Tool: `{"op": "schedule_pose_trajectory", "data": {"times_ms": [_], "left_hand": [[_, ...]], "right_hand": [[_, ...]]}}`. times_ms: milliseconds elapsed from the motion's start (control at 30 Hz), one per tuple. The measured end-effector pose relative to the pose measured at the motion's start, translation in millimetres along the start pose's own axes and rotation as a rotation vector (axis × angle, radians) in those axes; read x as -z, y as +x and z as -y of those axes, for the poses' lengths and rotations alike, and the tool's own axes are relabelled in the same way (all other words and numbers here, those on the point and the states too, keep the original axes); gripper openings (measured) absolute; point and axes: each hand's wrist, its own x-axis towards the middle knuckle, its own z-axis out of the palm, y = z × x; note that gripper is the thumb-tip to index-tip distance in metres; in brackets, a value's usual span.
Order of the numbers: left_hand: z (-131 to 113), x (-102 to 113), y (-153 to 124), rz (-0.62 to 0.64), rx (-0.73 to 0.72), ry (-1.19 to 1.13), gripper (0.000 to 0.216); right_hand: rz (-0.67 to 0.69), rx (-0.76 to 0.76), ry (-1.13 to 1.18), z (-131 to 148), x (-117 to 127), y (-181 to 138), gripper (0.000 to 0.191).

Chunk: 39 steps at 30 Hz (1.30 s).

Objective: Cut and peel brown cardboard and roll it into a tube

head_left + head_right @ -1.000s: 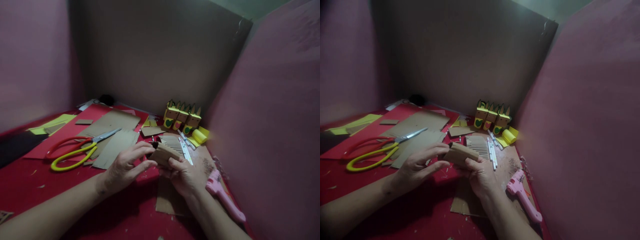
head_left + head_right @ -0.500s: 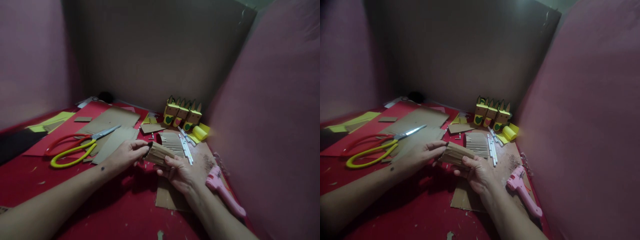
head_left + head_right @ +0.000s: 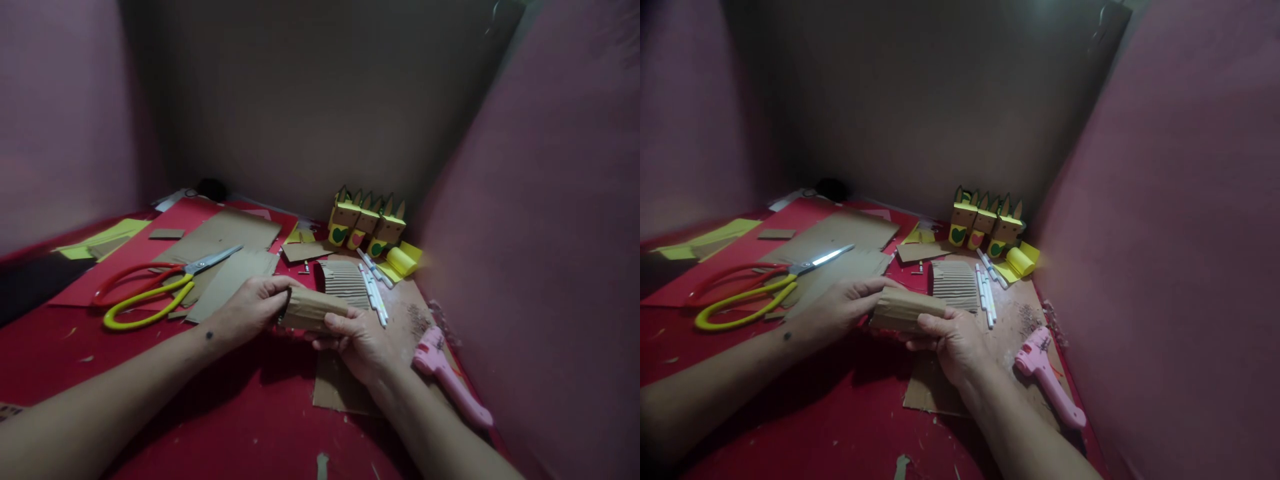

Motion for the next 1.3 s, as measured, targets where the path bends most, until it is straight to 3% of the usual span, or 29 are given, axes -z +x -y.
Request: {"op": "schedule_pose_trajectory", "data": {"times_ms": [167, 300, 367, 433, 567, 667, 1033, 1300], "left_hand": [[0, -1, 2, -0.058, 0.007, 0.024, 0.025], [0, 5, 2, -0.31, -0.092, 0.035, 0.021], [-1, 8, 1, -0.378, -0.112, 0.007, 0.019], [-2, 8, -1, -0.352, -0.08, -0.006, 0.021], [-5, 1, -4, -0.156, 0.021, 0.074, 0.032], [-6, -4, -4, -0.087, 0.047, 0.114, 0.031], [5, 5, 4, -0.1, 0.198, -0.066, 0.031], [12, 7, 6, -0.116, 0.204, -0.079, 0.03]], "right_hand": [[-0.01, 0.02, -0.015, 1, 0, 0, 0.034], [-0.129, 0.053, 0.018, 1, 2, 0, 0.036], [-0.182, 0.059, 0.024, 2, 3, 1, 0.034], [-0.21, 0.052, 0.012, 3, 3, 2, 0.033], [-0.221, 0.071, -0.024, 2, 3, 3, 0.033], [-0.193, 0.058, -0.047, 0, 3, 3, 0.032], [0.023, 0.094, 0.008, 5, -1, 0, 0.043], [-0.01, 0.12, -0.06, 4, -3, -2, 0.037]]}}
